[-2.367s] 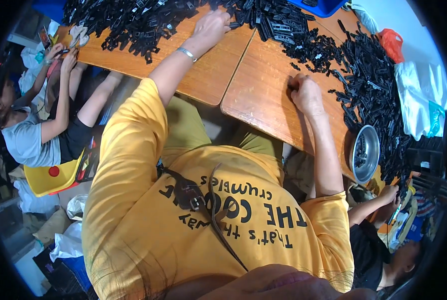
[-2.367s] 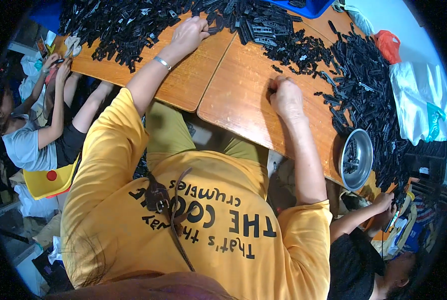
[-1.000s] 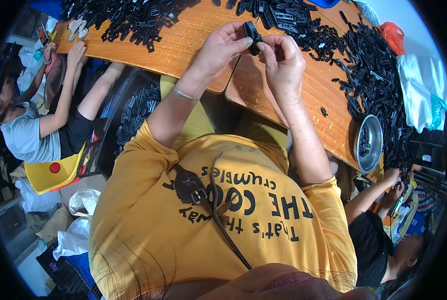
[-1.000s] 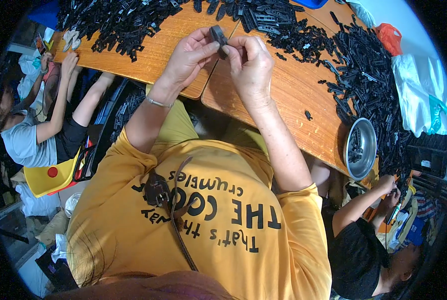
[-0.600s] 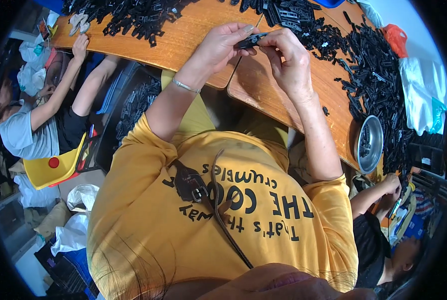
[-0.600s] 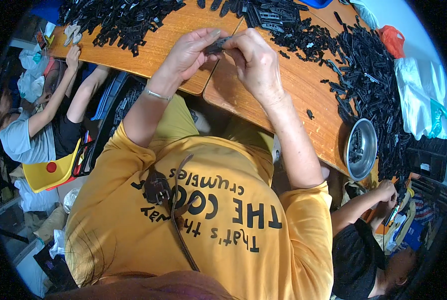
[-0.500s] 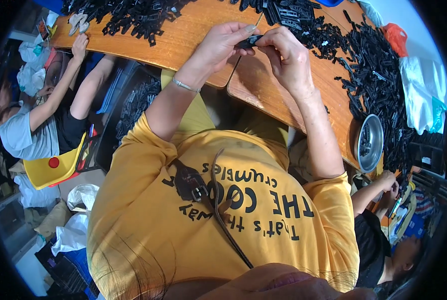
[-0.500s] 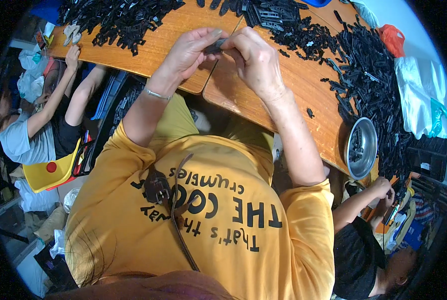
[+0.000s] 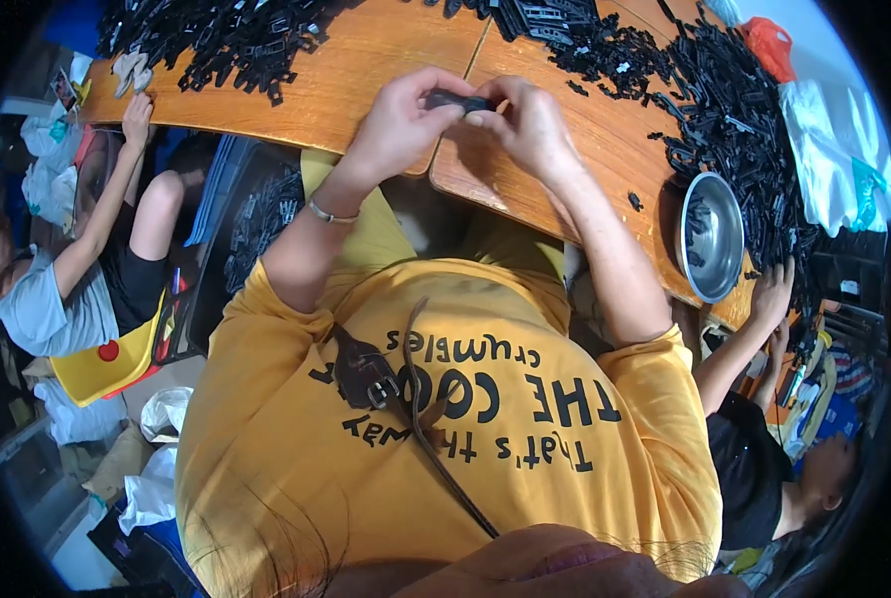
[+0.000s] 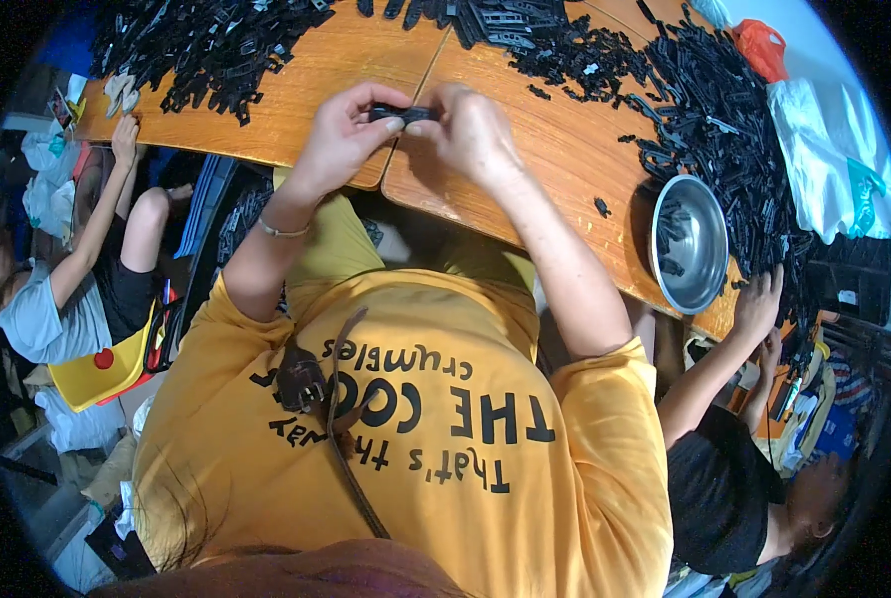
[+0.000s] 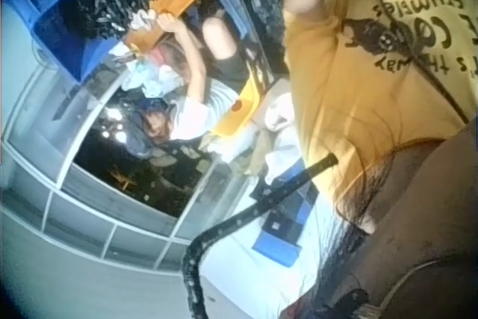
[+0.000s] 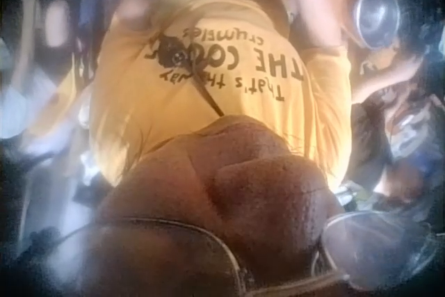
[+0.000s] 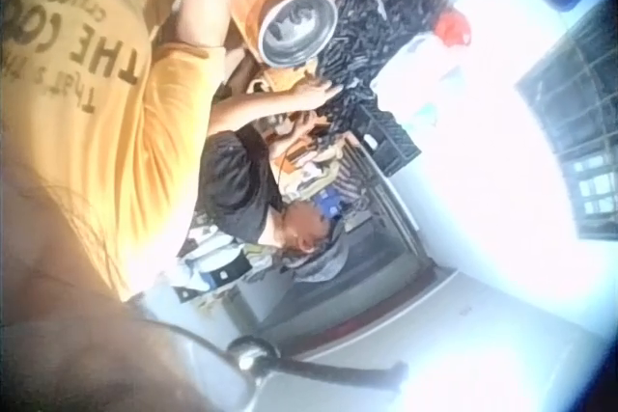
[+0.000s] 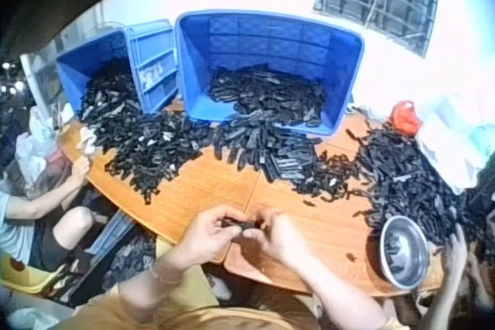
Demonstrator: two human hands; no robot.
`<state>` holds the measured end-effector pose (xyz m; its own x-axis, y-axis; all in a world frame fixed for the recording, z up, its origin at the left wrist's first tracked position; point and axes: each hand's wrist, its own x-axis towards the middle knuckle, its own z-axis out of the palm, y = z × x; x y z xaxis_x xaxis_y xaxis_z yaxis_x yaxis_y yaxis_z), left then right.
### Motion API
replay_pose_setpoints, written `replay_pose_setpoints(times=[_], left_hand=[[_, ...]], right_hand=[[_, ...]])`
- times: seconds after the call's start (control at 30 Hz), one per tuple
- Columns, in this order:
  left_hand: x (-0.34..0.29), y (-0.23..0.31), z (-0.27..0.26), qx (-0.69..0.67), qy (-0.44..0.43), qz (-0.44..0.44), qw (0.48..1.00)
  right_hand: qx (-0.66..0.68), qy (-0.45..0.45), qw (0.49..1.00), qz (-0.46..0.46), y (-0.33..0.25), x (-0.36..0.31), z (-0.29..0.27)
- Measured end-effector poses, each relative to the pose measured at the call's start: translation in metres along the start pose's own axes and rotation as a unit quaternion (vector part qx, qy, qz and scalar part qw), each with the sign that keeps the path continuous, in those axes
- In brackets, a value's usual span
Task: The person repeatedly picks up small black plastic components from the table and assembles them by fitting small pieces into plastic housings by hand.
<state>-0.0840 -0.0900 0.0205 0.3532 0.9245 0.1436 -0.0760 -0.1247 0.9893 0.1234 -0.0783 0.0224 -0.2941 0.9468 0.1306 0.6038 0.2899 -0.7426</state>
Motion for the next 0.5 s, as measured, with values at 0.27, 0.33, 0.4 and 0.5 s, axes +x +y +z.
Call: replay_pose_setpoints(times=[0.27,0.33,0.4,0.5], left_hand=[[-0.071,0.014,-0.081,0.078,0.026,-0.12,0.989],[-0.101,0.044,-0.119,0.261,0.017,-0.195,0.945],[-0.125,0.055,-0.145,0.405,0.011,-0.149,0.902],[-0.114,0.055,-0.154,0.474,0.013,-0.072,0.877]], right_hand=[[0.182,-0.058,0.981,-0.024,-0.008,-0.004,0.04],[0.137,0.002,0.99,0.025,0.021,0.004,0.011],[-0.079,0.09,0.992,0.051,0.048,0.004,-0.037],[-0.256,0.163,0.949,0.087,0.089,0.004,-0.064]])
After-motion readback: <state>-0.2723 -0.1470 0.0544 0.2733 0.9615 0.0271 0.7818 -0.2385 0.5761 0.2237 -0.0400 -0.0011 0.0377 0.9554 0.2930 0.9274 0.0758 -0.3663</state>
